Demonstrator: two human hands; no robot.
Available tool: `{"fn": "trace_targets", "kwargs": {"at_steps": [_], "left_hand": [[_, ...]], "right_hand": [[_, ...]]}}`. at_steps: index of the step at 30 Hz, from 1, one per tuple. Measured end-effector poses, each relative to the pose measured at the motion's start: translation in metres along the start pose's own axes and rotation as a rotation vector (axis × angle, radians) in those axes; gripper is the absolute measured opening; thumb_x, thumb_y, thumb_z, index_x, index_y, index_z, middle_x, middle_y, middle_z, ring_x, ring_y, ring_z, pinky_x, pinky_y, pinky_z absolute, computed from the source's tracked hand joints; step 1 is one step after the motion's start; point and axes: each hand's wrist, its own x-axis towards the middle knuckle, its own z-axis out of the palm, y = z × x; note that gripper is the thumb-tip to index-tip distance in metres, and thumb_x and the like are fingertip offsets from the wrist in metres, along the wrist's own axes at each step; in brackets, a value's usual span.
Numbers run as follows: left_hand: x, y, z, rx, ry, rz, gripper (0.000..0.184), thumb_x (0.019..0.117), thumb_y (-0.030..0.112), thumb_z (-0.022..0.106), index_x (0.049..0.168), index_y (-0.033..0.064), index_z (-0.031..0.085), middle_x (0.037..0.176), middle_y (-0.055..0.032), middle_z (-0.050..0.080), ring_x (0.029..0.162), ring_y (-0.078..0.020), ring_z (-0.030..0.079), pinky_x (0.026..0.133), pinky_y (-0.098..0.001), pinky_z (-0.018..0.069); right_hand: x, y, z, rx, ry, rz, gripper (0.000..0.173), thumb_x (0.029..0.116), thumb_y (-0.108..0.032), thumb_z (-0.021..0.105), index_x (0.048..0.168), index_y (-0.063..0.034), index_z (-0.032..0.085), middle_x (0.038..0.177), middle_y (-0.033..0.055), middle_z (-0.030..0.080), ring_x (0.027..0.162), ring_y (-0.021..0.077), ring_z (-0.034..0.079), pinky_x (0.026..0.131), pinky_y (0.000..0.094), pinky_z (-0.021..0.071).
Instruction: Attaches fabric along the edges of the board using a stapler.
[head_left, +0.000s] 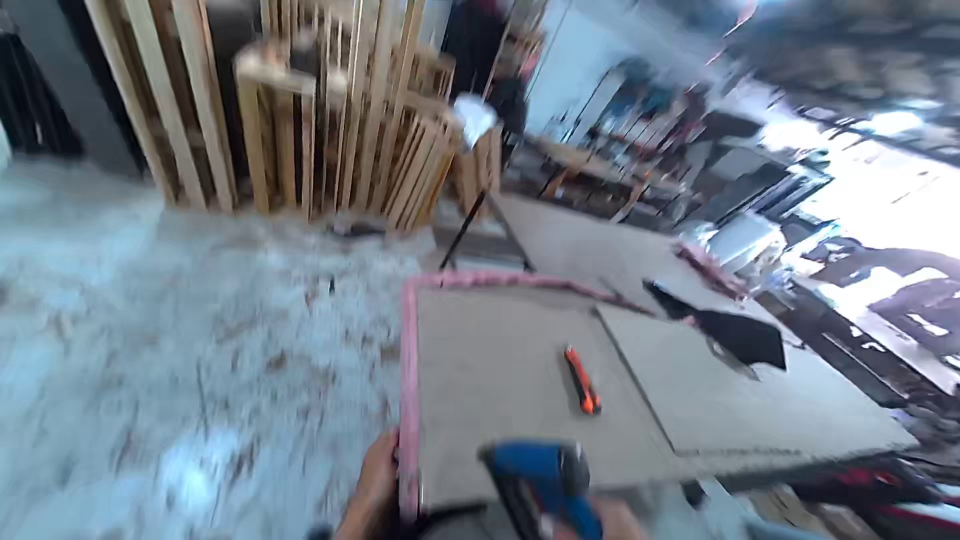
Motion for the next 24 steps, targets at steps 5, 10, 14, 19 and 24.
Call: {"fn": "trace_targets", "kwargs": {"at_steps": [5,10,14,19,24], "left_hand": [[-0.013,-0.026,0.017,-0.358,0.003,-0.116,0.055,0.1132,0.035,0.02,0.121,-0.0017,0.061,0.091,-0.0094,0.072,0.083,-0.0156,0.07,0.078,-0.0369,0.0602],[-0.019,-0.027,0.016,-0.379,0.03,-0.098,0.05,0.1128,0.028,0.023,0.111,-0.0012,0.063,0.081,-0.0057,0.069,0.073,-0.012,0.068,0.071,-0.0323,0.0596],[-0.024,-0.021,0.014,-0.386,0.027,-0.125,0.049,0.1126,0.028,0.024,0.108,0.0002,0.064,0.08,-0.0058,0.069,0.074,-0.0123,0.068,0.071,-0.0321,0.0592],[-0.03,-0.015,0.015,-0.385,0.009,-0.133,0.051,0.1128,0.028,0.023,0.105,0.0014,0.065,0.079,-0.0056,0.069,0.074,-0.0128,0.068,0.073,-0.0329,0.0592],[-0.049,-0.006,-0.019,0.026,0.08,0.087,0.042,0.1111,0.027,0.03,0.129,0.0033,0.06,0.108,-0.0111,0.07,0.092,-0.0195,0.069,0.081,-0.0406,0.0591]], "right_hand": [[0.031,-0.027,0.003,-0.056,-0.114,-0.15,0.035,0.0913,-0.044,0.07,0.104,-0.0116,0.07,0.075,0.0005,0.066,0.061,0.0145,0.065,0.054,0.0388,0.0567],[0.045,-0.046,0.013,-0.096,-0.227,-0.156,0.03,0.0916,-0.042,0.069,0.1,-0.0126,0.069,0.071,-0.0008,0.064,0.058,0.0137,0.063,0.052,0.0386,0.0547],[0.038,-0.058,0.011,-0.136,-0.276,-0.159,0.032,0.0911,-0.045,0.069,0.102,-0.0154,0.069,0.073,-0.0016,0.065,0.06,0.0127,0.063,0.053,0.038,0.055],[0.05,-0.078,0.027,-0.467,-0.301,-0.153,0.033,0.0914,-0.044,0.067,0.098,-0.0124,0.069,0.077,0.0034,0.064,0.068,0.0188,0.063,0.061,0.0457,0.0519],[0.005,-0.016,-0.013,-0.118,-0.065,-0.2,0.044,0.081,-0.047,0.079,0.11,-0.0152,0.07,0.085,-0.002,0.071,0.074,0.0122,0.07,0.064,0.0385,0.0604]]}}
